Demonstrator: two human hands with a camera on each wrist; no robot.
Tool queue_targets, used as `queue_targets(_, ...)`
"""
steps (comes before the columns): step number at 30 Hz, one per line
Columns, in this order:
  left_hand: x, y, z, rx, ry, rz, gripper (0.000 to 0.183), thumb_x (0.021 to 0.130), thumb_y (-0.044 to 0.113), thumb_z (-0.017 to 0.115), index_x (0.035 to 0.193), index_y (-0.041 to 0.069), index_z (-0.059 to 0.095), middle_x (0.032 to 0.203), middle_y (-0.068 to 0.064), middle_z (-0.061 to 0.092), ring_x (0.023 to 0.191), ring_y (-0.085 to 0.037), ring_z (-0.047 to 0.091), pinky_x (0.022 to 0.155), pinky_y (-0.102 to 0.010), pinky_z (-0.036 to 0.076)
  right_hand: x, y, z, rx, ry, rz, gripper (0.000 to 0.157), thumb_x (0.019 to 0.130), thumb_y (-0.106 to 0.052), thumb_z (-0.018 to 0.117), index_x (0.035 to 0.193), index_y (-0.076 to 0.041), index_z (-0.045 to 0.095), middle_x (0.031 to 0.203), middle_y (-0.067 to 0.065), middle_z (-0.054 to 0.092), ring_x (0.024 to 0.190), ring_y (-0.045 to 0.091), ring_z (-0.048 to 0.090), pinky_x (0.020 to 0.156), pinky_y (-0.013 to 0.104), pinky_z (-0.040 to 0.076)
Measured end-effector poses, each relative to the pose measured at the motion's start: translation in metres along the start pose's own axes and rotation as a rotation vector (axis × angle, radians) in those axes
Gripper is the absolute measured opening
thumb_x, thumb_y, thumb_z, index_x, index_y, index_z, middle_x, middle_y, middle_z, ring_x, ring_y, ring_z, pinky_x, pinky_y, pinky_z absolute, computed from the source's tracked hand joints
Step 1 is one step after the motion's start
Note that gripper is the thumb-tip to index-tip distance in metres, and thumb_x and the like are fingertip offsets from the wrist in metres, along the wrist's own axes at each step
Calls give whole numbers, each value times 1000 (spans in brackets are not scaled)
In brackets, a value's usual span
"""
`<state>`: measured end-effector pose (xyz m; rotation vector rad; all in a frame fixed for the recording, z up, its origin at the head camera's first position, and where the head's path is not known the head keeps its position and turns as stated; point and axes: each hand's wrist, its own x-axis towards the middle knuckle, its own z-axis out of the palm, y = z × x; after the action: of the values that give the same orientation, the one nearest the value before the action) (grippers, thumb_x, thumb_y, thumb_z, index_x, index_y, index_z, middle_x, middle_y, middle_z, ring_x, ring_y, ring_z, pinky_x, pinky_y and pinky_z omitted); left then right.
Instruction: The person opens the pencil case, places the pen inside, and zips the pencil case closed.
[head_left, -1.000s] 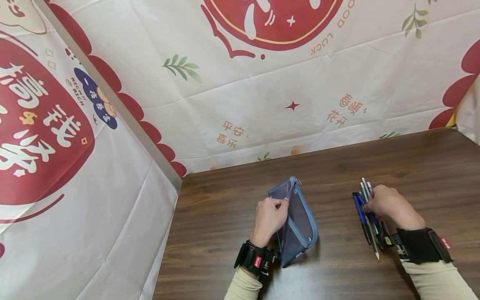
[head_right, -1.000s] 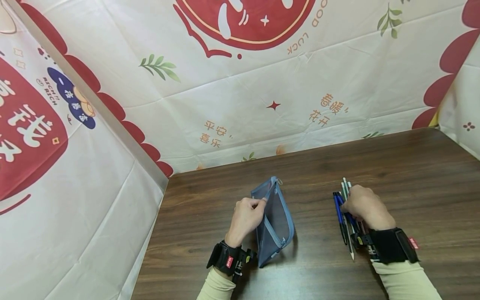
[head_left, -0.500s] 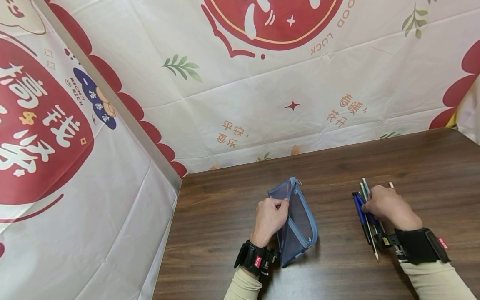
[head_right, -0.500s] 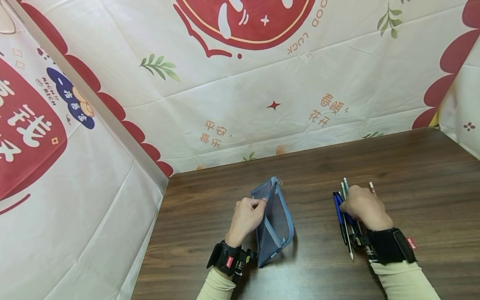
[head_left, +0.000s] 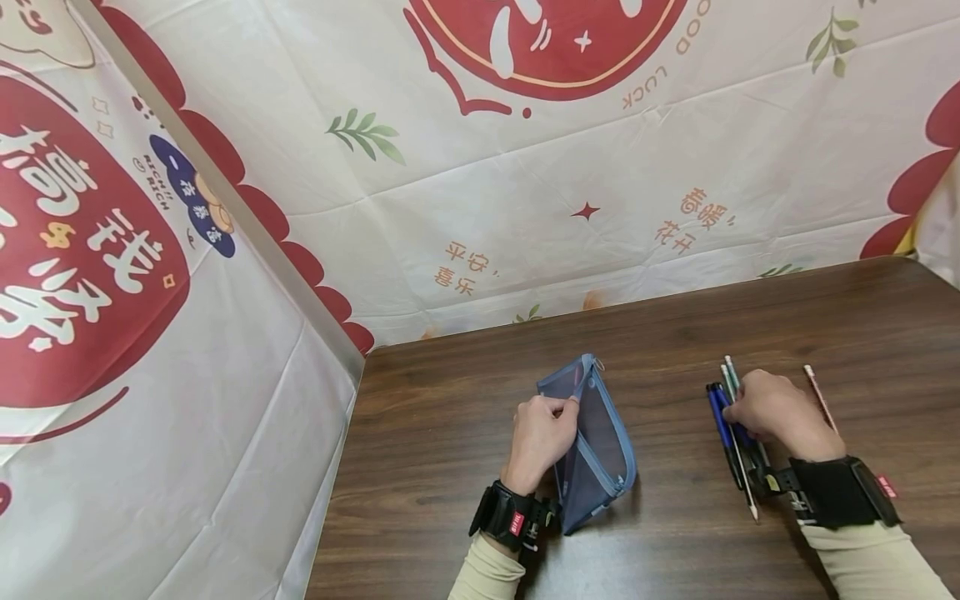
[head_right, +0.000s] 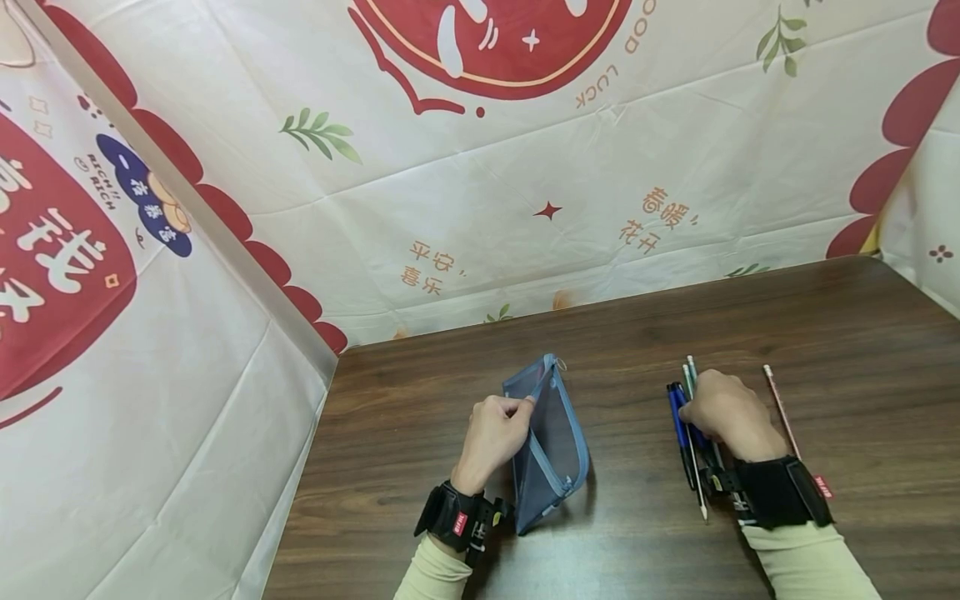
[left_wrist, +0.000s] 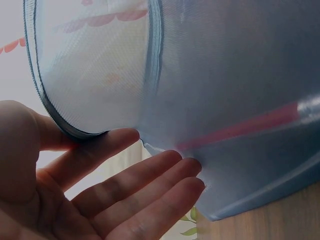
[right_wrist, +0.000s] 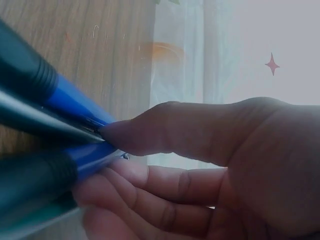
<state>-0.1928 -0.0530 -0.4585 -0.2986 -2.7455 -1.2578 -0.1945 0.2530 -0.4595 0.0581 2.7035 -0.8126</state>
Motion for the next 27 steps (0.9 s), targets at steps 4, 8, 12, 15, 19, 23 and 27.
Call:
queue_targets(4,0,0,0,-3,-4,-7,51,93,32,52,44,19,51,38,5,31,30,-10,27,33,-21,17,1,1,-1,-8,7,14,23,84,-14,60,63,-6,54,50,-1,52,46,15,51,44,29,39)
queue_targets(8,0,1,0,-7,-4,-10,51,93,31,52,44,19,52,37,5,31,29,-9,27,33,-21,18,3,1,-2,-1,10,20,23,85,-14,61,65,-4,56,50,0,54,47,15,53,45,30,41)
queue_targets(12,0,1,0,-8,3,-4,50,93,31,53,44,19,52,37,6,31,30,-9,27,34,-21,18,3,0,-2,10,14,17,24,85,-14,60,64,-5,55,50,-1,52,47,14,52,46,29,42)
queue_targets(15,0,1,0,-8,3,-2,50,93,31,53,44,19,52,38,6,30,30,-8,27,33,-20,18,3,-1,-3,8,28,6,26,86,-16,60,62,-6,54,49,-2,52,48,14,53,46,29,41)
queue_targets(19,0,1,0,-10,-3,-8,50,93,32,53,45,20,54,38,6,30,30,-8,27,33,-20,18,2,-3,-5,32,44,-5,29,88,-21,60,62,-8,55,51,-1,55,50,15,55,48,30,42)
queue_targets(23,0,0,0,-10,0,-10,48,93,32,53,47,21,57,38,6,32,30,-8,28,33,-20,19,2,-5,-7,61,51,-22,30,89,-24,59,64,-7,57,55,0,59,53,15,55,49,31,42)
queue_targets(27,1,0,0,-5,3,-3,47,93,32,53,48,21,59,38,6,33,30,-8,30,33,-20,20,1,-8,-9,83,61,-47,28,90,-25,57,73,-3,63,61,1,63,57,16,59,52,33,45)
